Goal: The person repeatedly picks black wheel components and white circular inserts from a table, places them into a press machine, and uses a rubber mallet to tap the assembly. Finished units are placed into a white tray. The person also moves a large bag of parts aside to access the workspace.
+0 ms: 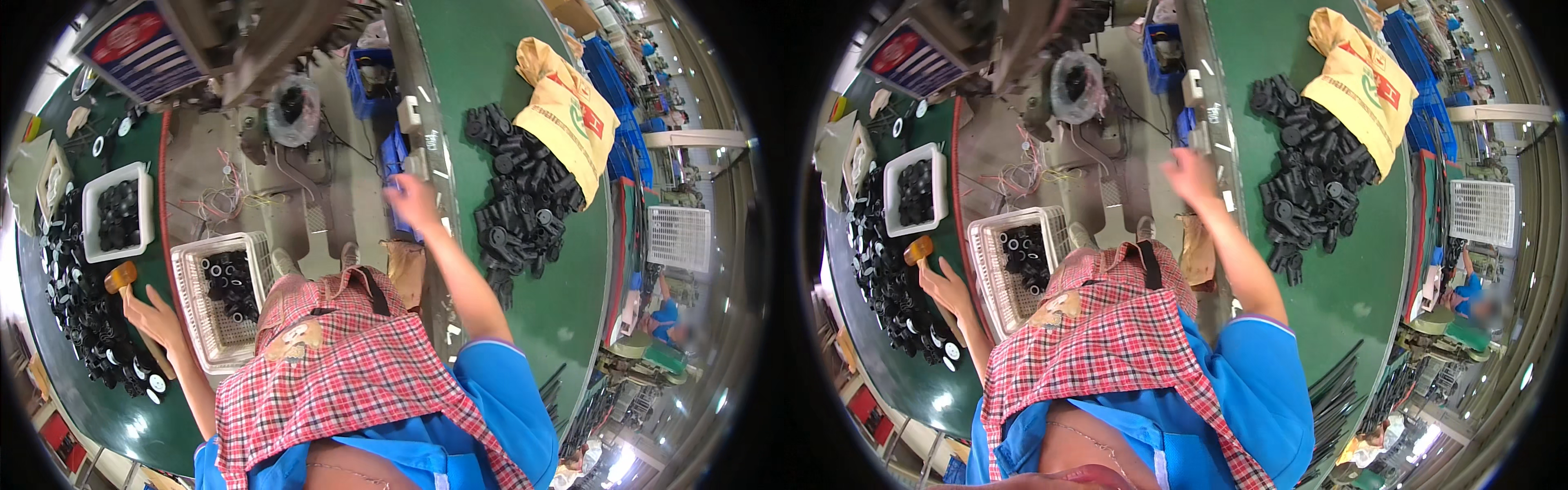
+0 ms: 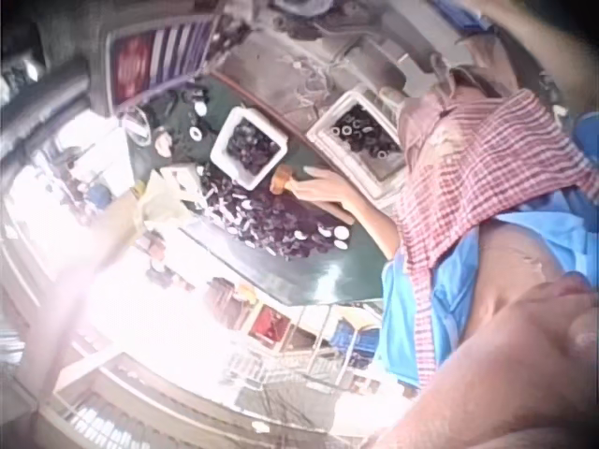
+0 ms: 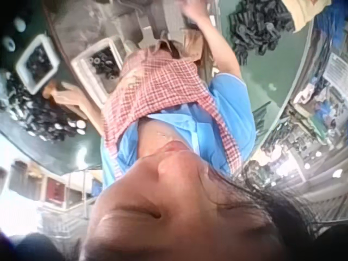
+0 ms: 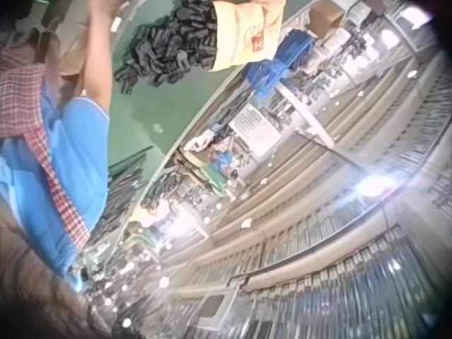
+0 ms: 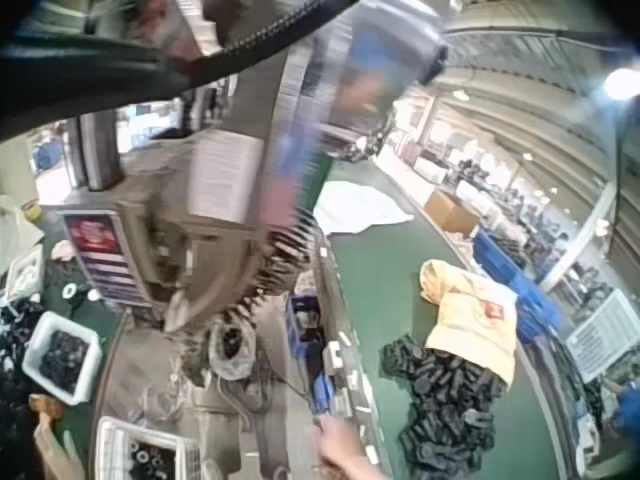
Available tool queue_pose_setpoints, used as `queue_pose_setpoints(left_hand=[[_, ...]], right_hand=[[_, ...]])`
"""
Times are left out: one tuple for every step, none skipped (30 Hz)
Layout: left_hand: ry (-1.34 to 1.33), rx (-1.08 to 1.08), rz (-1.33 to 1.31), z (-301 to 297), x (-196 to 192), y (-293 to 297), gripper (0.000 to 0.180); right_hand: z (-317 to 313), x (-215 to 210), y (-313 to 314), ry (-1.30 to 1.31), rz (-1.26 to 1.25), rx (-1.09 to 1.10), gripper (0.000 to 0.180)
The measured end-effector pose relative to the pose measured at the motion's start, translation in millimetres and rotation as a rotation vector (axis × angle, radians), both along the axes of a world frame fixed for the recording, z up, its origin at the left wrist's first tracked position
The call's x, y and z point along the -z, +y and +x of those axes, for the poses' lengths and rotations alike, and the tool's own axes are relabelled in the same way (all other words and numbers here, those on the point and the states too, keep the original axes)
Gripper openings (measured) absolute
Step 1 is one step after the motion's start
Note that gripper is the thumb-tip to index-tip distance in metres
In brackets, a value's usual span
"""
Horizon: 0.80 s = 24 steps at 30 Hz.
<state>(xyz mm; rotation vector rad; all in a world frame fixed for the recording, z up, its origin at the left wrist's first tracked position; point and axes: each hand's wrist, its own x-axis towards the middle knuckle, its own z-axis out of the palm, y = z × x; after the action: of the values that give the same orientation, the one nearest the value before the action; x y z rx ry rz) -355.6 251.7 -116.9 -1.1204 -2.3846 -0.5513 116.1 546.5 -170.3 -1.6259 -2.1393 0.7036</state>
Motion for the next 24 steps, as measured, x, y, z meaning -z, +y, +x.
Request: queue_pose_setpoints(left_hand=[[-0.035,0.002,-0.030,19.7,-3.0,11.8,0.046],[-0.136,0.034,-0.034,36.3,-6.3,23.5,0.045],[-0.172,0.106,-0.022,50.8,-6.4,39.5,0.044],[-0.202,0.159,-0.014,65.0,-5.4,50.3,0.043],[-0.247,0.203,-0.006,81.3,-7.0,63.3,0.042],[-0.293,0.246,0.002,96.9,-8.2,73.8,0.042],[-0.308,0.291,0.001,110.1,-4.8,79.3,0.042],[-0.320,0.330,-0.029,125.3,-10.4,85.6,0.042],[-0.361,0.345,-0.036,137.1,-12.3,89.0,0.041],[-0.402,0.358,-0.044,146.9,-14.2,90.4,0.040],[-0.413,0.374,-0.060,155.7,-18.2,91.6,0.040],[-0.424,0.388,-0.076,162.9,-23.2,91.9,0.039],[-0.435,0.399,-0.092,168.7,-27.2,91.9,0.038],[-0.431,0.408,-0.063,172.5,-23.6,90.1,0.038],[-0.485,0.426,-0.075,178.5,-23.6,88.6,0.038],[-0.645,0.381,-0.038,186.8,-17.6,88.6,0.039],[-0.676,0.431,-0.045,199.7,-30.3,94.0,0.041],[-0.852,0.495,-0.049,209.3,-40.8,100.2,0.047],[-0.966,0.626,-0.035,214.3,-58.3,106.8,0.051],[-1.034,0.718,-0.070,214.9,-76.6,110.0,0.055],[-1.122,0.821,-0.099,206.1,-83.0,108.4,0.053],[-1.009,0.867,-0.064,195.5,-71.1,101.5,0.042],[-1.005,0.798,-0.013,182.8,-70.9,92.9,0.036],[-0.998,0.731,0.043,165.2,-70.1,83.1,0.030]], right_hand=[[46.9,-21.7,6.3,-0.017,-0.055,0.176,0.036],[97.4,-29.7,9.7,-0.211,0.146,0.257,0.035],[162.8,-19.6,8.9,-0.383,0.260,0.321,0.034],[201.2,-21.7,2.0,-0.469,0.270,0.360,0.039],[227.3,-16.9,-6.6,-0.608,0.261,0.404,0.047],[242.7,-16.2,-13.4,-0.779,0.093,0.377,0.053],[249.4,-8.9,-16.6,-0.760,0.082,0.391,0.053],[254.1,-1.5,-18.3,-0.740,0.073,0.405,0.054],[257.4,0.2,-16.3,-0.710,0.104,0.393,0.052],[259.7,1.3,-14.2,-0.680,0.135,0.380,0.051],[255.7,-2.8,-9.1,-0.648,0.171,0.364,0.049],[250.7,-7.8,-5.5,-0.561,0.139,0.384,0.046],[245.1,-14.6,-3.2,-0.473,0.106,0.400,0.043],[226.8,-27.3,3.4,-0.380,0.074,0.395,0.040],[197.1,-43.5,7.4,-0.247,0.106,0.266,0.036],[151.2,-70.6,8.2,-0.123,-0.025,0.144,0.034],[107.1,-94.1,6.2,0.001,-0.281,-0.033,0.034],[69.2,-95.1,-2.4,0.268,-0.470,-0.253,0.036],[28.3,-103.9,-6.9,0.141,-0.616,-0.522,0.038],[-22.4,-127.0,-19.2,0.269,-0.798,-0.675,0.036],[-59.0,-127.9,-30.9,0.389,-0.914,-0.715,0.035],[-92.3,-128.3,-39.2,0.496,-1.038,-0.757,0.035],[-119.2,-127.4,-41.7,0.498,-1.032,-0.753,0.034],[-143.6,-121.6,-46.4,0.545,-1.043,-0.700,0.047]])
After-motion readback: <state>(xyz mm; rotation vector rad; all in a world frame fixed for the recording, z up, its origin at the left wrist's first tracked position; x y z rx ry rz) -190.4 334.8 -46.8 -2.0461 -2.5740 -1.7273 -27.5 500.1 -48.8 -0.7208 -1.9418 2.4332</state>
